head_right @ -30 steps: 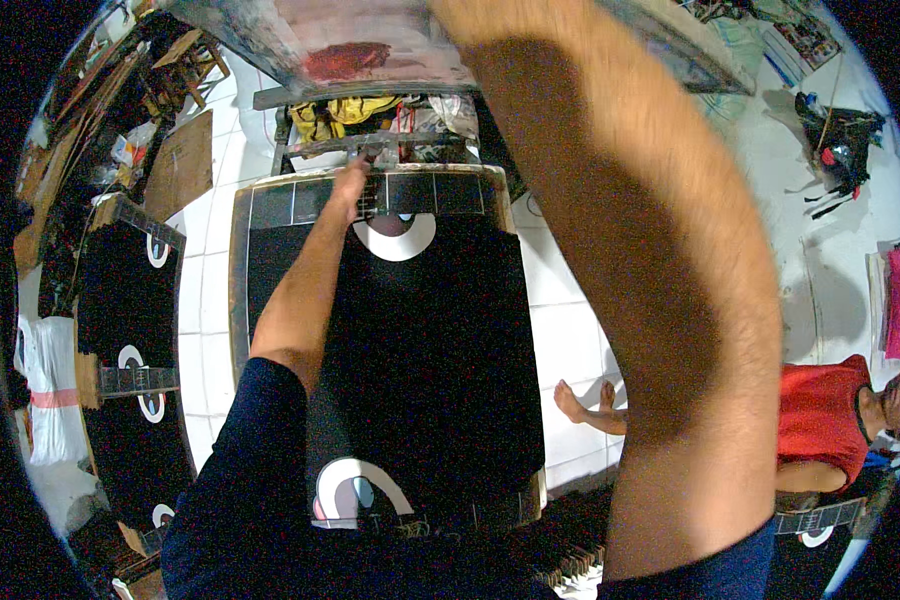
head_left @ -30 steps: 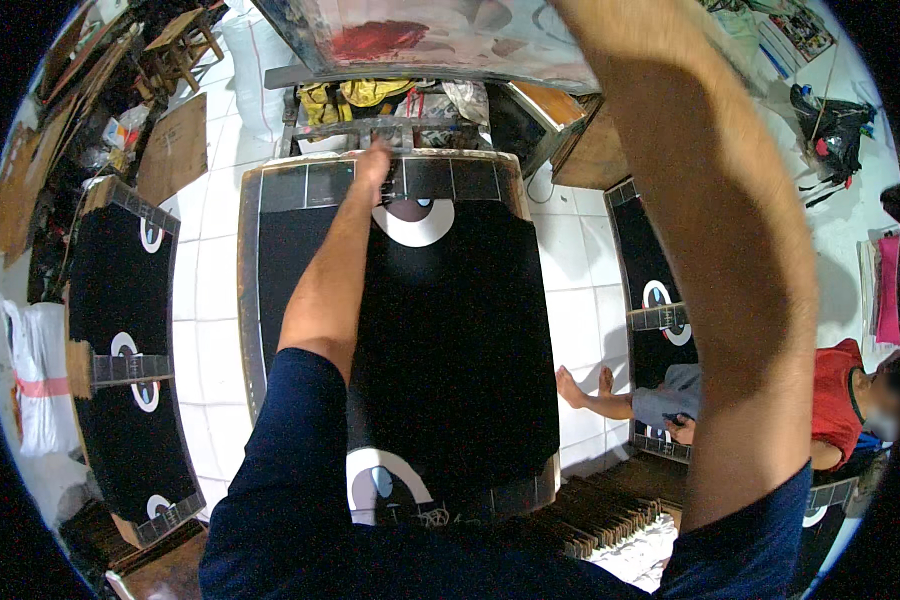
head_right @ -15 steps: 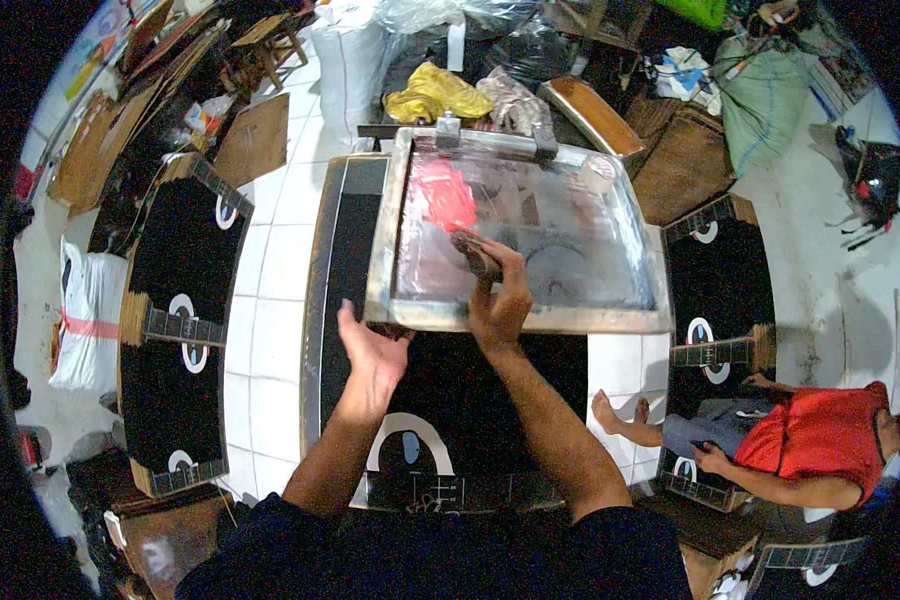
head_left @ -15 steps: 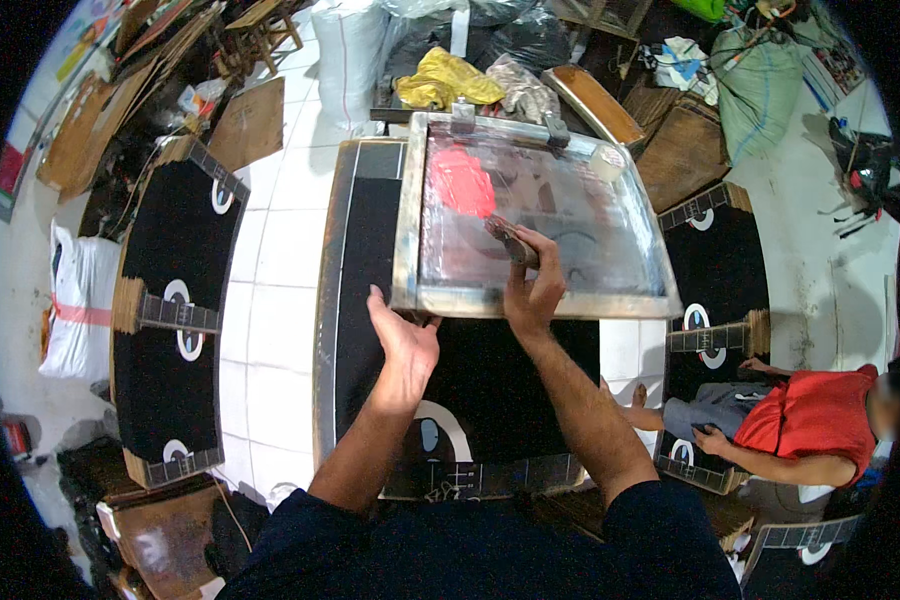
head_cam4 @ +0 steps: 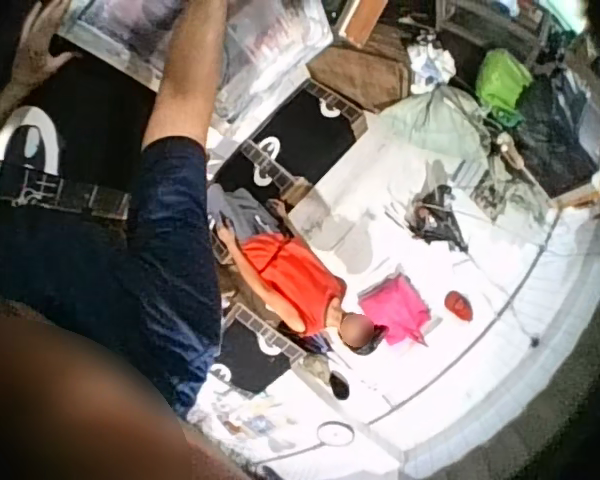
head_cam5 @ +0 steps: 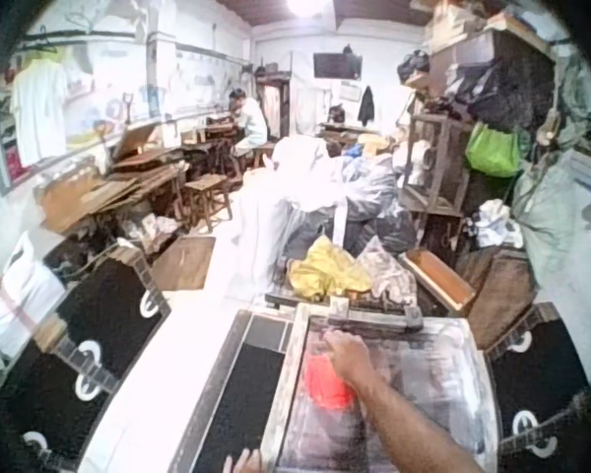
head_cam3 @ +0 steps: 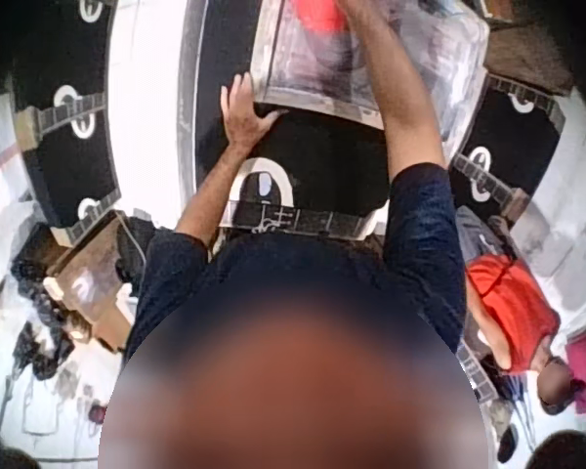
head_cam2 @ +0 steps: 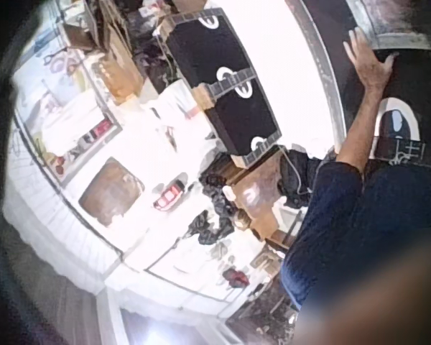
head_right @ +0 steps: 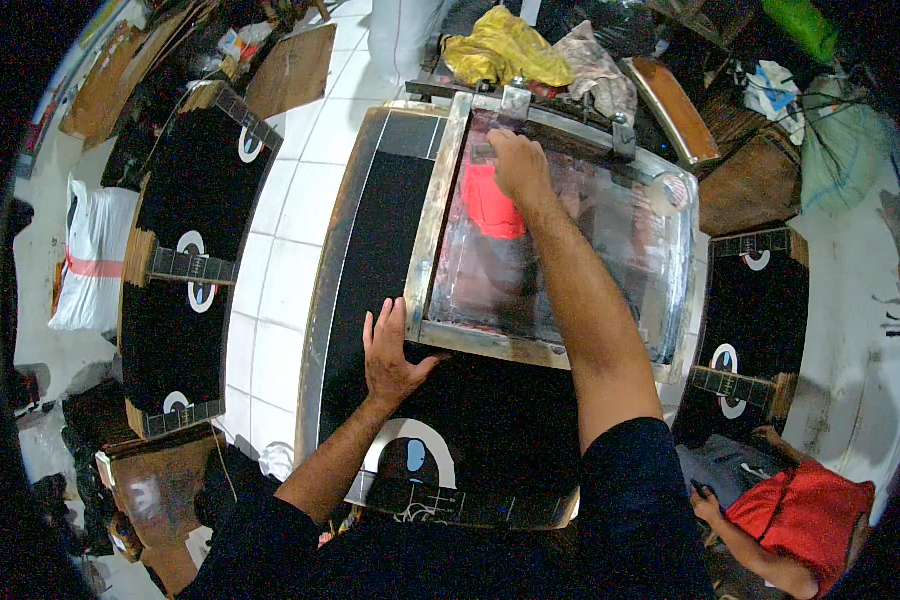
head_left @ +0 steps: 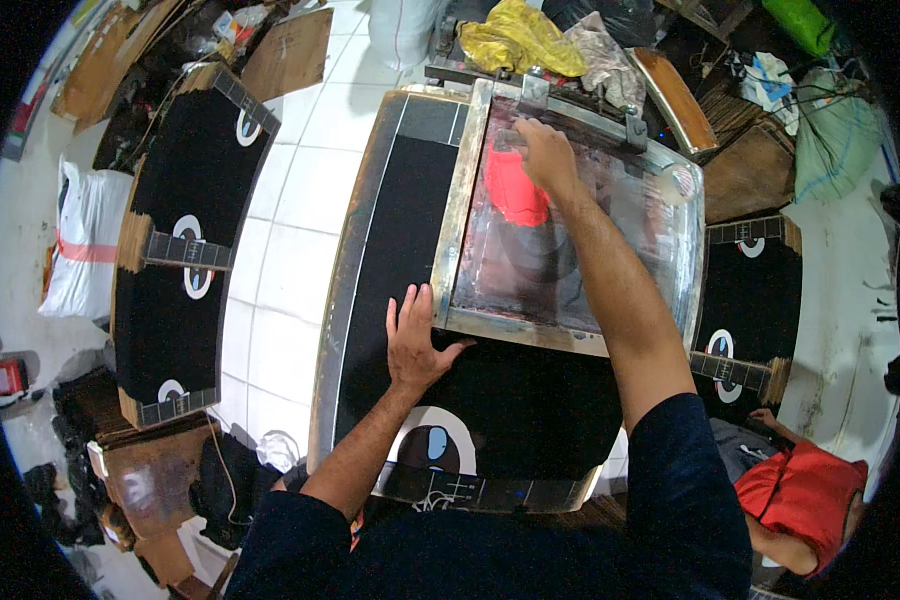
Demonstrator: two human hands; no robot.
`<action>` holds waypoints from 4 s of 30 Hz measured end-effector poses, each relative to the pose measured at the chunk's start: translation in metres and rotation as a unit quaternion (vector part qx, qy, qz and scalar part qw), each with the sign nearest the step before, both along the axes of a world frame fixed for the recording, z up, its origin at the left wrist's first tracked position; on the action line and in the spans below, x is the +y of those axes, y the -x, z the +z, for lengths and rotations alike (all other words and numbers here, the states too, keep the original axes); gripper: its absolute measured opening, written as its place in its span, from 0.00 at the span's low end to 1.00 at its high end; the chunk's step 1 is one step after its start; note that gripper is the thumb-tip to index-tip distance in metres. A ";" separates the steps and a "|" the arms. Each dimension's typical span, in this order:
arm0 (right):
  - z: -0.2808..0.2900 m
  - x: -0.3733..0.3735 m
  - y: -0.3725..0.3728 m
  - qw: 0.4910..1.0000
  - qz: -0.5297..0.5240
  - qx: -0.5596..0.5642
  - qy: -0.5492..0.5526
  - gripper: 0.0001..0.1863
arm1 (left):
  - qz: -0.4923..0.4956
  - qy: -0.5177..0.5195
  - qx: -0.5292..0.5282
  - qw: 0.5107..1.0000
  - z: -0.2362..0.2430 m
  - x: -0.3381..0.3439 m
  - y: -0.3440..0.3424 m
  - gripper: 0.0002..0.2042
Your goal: The person uses a squeegee to apply red ink through a screen printing frame onto a black t-shirt. They repeatedly lift the frame to check the print and reposition the frame for additional passes.
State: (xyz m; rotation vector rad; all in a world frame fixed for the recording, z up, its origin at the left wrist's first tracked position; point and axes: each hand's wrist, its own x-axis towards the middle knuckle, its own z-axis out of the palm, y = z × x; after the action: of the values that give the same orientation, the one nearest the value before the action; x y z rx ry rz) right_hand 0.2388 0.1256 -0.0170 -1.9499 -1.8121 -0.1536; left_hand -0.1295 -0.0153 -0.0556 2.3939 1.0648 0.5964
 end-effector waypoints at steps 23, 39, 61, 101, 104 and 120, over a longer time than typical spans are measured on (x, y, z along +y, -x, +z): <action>0.010 -0.078 0.016 0.992 -0.003 -0.076 0.100 0.15 | 0.012 -0.015 0.034 0.999 -0.003 -0.005 -0.003 0.61; 0.051 -0.072 0.001 0.979 0.042 0.098 0.176 0.18 | 0.012 0.067 -0.164 0.984 -0.008 -0.003 -0.003 0.48; 0.018 -0.147 0.056 0.995 -0.037 0.075 0.046 0.25 | 0.013 0.078 -0.145 0.986 -0.009 -0.006 -0.002 0.45; 0.351 -0.073 -0.049 0.862 -0.444 -0.117 -0.214 0.39 | 0.214 0.526 0.010 0.823 -0.218 -0.178 0.374 0.29; 0.355 -0.075 -0.052 0.869 -0.432 -0.117 -0.210 0.40 | 0.221 0.517 0.006 0.827 -0.209 -0.172 0.377 0.30; 0.355 -0.078 -0.022 0.873 -0.444 -0.094 -0.180 0.38 | 0.196 0.124 0.141 0.962 -0.189 -0.170 0.404 0.22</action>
State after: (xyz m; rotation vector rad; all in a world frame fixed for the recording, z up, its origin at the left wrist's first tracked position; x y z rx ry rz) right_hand 0.2608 0.0480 0.3383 -2.3623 -0.7442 -0.9262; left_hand -0.5336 -0.1852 -0.2444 2.0993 1.6528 0.2252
